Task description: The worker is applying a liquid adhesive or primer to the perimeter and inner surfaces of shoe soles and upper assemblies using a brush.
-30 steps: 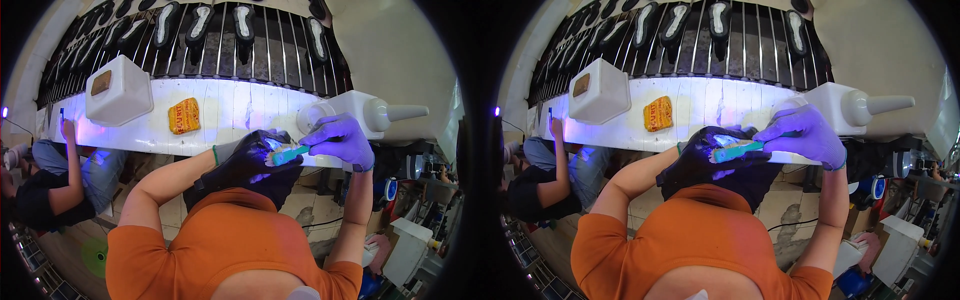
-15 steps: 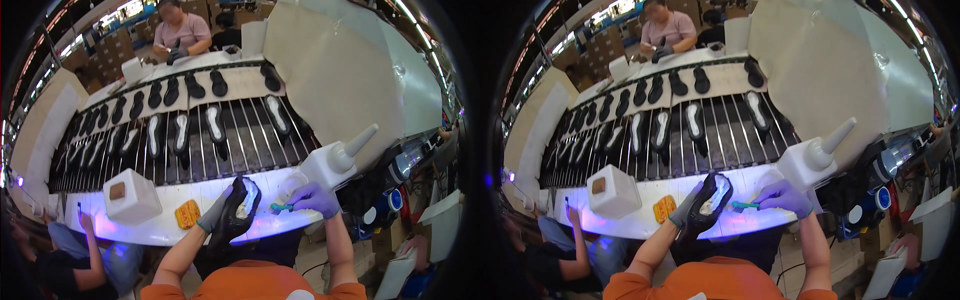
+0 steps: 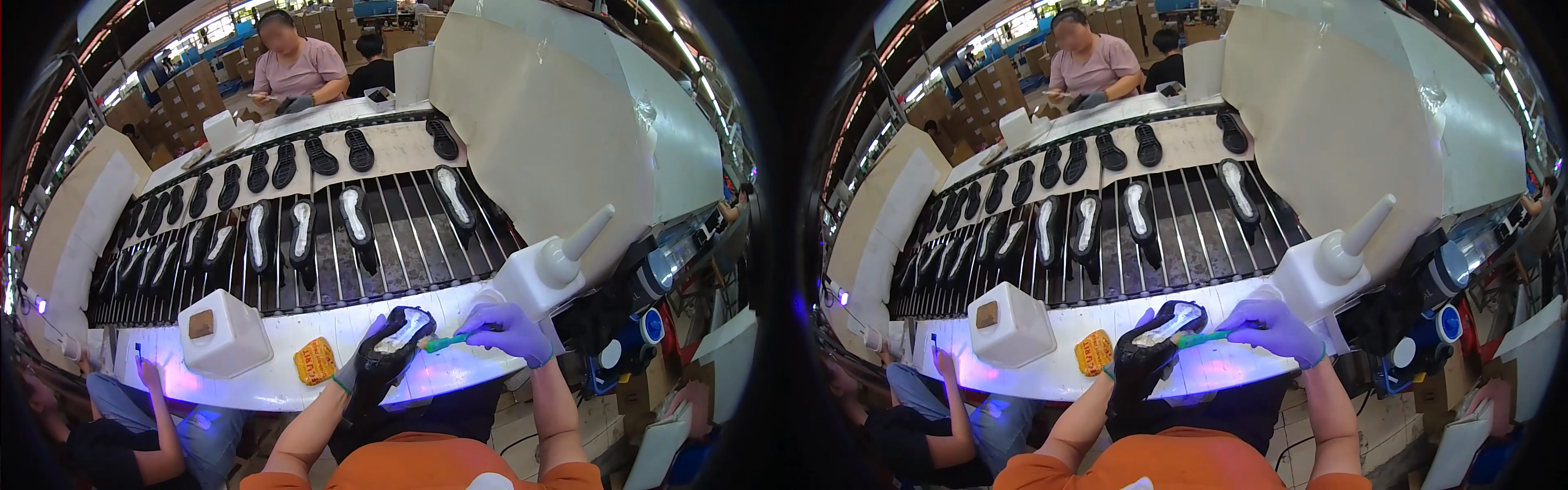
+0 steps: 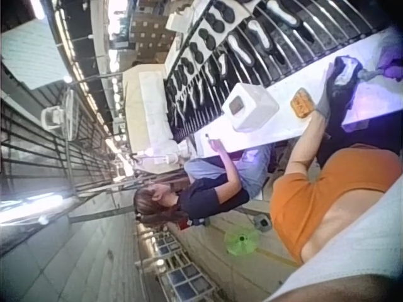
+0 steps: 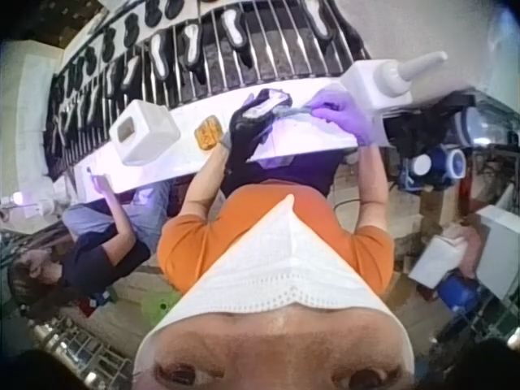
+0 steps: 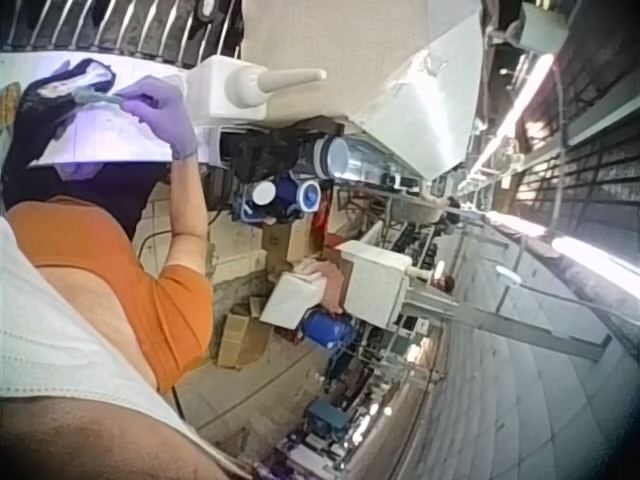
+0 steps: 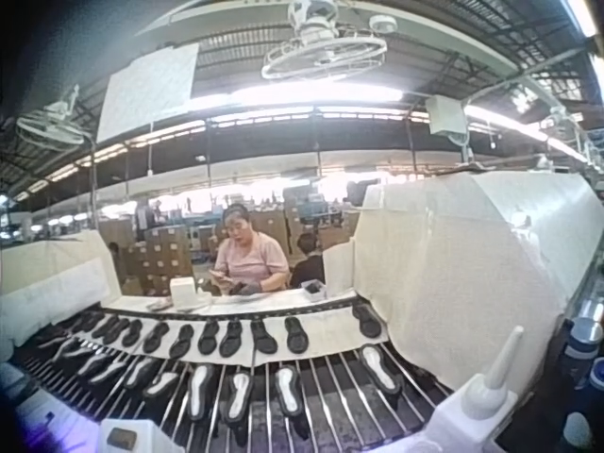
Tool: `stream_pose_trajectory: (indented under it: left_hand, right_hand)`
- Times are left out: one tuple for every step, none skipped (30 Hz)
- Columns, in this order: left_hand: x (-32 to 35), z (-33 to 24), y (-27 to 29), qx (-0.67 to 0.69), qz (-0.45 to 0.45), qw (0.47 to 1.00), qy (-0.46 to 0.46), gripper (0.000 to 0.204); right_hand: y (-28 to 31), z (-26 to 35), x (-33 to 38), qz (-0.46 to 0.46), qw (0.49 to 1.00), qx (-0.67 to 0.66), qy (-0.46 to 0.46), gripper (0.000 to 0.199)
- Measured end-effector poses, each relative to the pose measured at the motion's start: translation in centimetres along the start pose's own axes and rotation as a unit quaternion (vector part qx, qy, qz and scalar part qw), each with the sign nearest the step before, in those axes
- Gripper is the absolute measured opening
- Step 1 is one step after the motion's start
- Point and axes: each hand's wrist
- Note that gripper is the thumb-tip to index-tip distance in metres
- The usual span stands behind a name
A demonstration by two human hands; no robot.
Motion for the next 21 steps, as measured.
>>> stream_pose_trajectory:
  left_hand:
    - [0.1,0.1,-0.3,-0.014,-0.031,0.999,-0.02,0.073]
    - [0.0,0.7,0.3,-0.014,-0.032,0.999,-0.02,0.073]
    - [-0.4,1.5,1.2,-0.088,-0.015,0.99,-0.11,0.061]
    - [-0.7,2.2,2.0,-0.161,0.003,0.967,-0.199,0.051]
    - [-0.5,2.1,2.0,-0.161,0.001,0.967,-0.2,0.051]
    - [-0.2,1.9,2.1,0.003,0.118,0.988,-0.103,0.045]
    - [0.1,1.8,2.0,0.169,0.228,0.959,-0.002,0.04]
    - [0.8,1.6,0.7,0.172,0.225,0.959,-0.003,0.04]
    - [1.9,1.4,-1.4,0.06,0.045,0.994,-0.079,0.037]
    - [2.5,1.3,-2.6,-0.057,-0.138,0.978,-0.147,0.034]
    - [0.4,1.3,0.8,0.247,0.185,0.951,-0.014,0.034]
    - [1.6,1.3,-1.2,0.076,0.05,0.984,-0.152,0.033]
    - [2.5,0.9,-3.2,-0.104,-0.087,0.952,-0.273,0.033]
    - [2.0,0.8,-2.9,-0.143,-0.085,0.941,-0.296,0.032]
    - [1.3,0.8,-2.3,-0.181,-0.083,0.927,-0.318,0.032]
    - [0.8,1.0,-2.0,-0.241,-0.09,0.889,-0.378,0.031]
    - [0.4,1.1,-1.5,-0.301,-0.096,0.844,-0.432,0.03]
    - [-2.5,1.1,1.3,-0.437,-0.081,0.752,-0.487,0.028]
    - [-1.8,0.9,0.5,-0.322,-0.109,0.819,-0.463,0.023]
    - [-1.5,0.6,0.5,-0.356,-0.118,0.794,-0.478,0.021]
    - [-0.8,0.3,-0.1,-0.39,-0.124,0.767,-0.493,0.021]
  right_hand:
    - [-0.4,0.0,-0.1,0.001,1.0,-0.001,-0.001,0.021]
    - [-0.8,0.1,-0.2,-0.003,0.998,0.012,0.066,0.019]
    - [-1.0,0.0,-0.4,-0.006,0.991,0.026,0.133,0.018]
    - [-1.2,-0.1,-0.4,-0.006,0.991,0.025,0.132,0.018]
    - [-1.3,-0.3,-0.5,-0.002,0.99,0.038,0.137,0.018]
    - [-1.3,-0.4,-0.5,0.001,0.989,0.051,0.141,0.018]
    - [-1.4,-0.4,-0.4,0.003,0.989,0.049,0.14,0.018]
    - [-1.6,-0.3,-0.5,0.004,0.989,0.036,0.144,0.019]
    - [-1.8,-0.3,-0.6,0.004,0.989,0.023,0.147,0.019]
    - [-1.9,-0.3,-0.7,0.006,0.99,0.021,0.14,0.019]
    - [-1.9,0.0,-0.6,0.0,0.987,0.025,0.159,0.019]
    - [-2.0,-0.3,-0.6,-0.006,0.985,0.026,0.171,0.019]
    - [-1.9,0.1,-0.8,-0.006,0.986,0.043,0.16,0.019]
    - [-1.8,0.7,-0.8,0.002,0.988,0.045,0.146,0.019]
    - [-1.6,1.2,-0.9,0.01,0.99,0.047,0.132,0.02]
    - [-1.3,1.6,-1.1,0.017,0.989,0.05,0.136,0.021]
    - [-1.0,2.0,-1.1,0.024,0.989,0.051,0.14,0.021]
    - [-0.9,2.3,-1.2,0.027,0.984,0.065,0.166,0.019]
    - [-0.7,2.2,-1.5,0.027,0.982,0.072,0.174,0.02]
    - [-0.6,2.5,-1.6,0.033,0.982,0.085,0.165,0.022]
    - [-0.4,2.8,-1.6,0.038,0.982,0.098,0.159,0.024]
Point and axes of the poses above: each hand's wrist, its own x-axis away from the middle knuckle, its own y-axis out of the back of the hand, z = x × y, and after that the axes turned 15 degrees about -z, right-handed
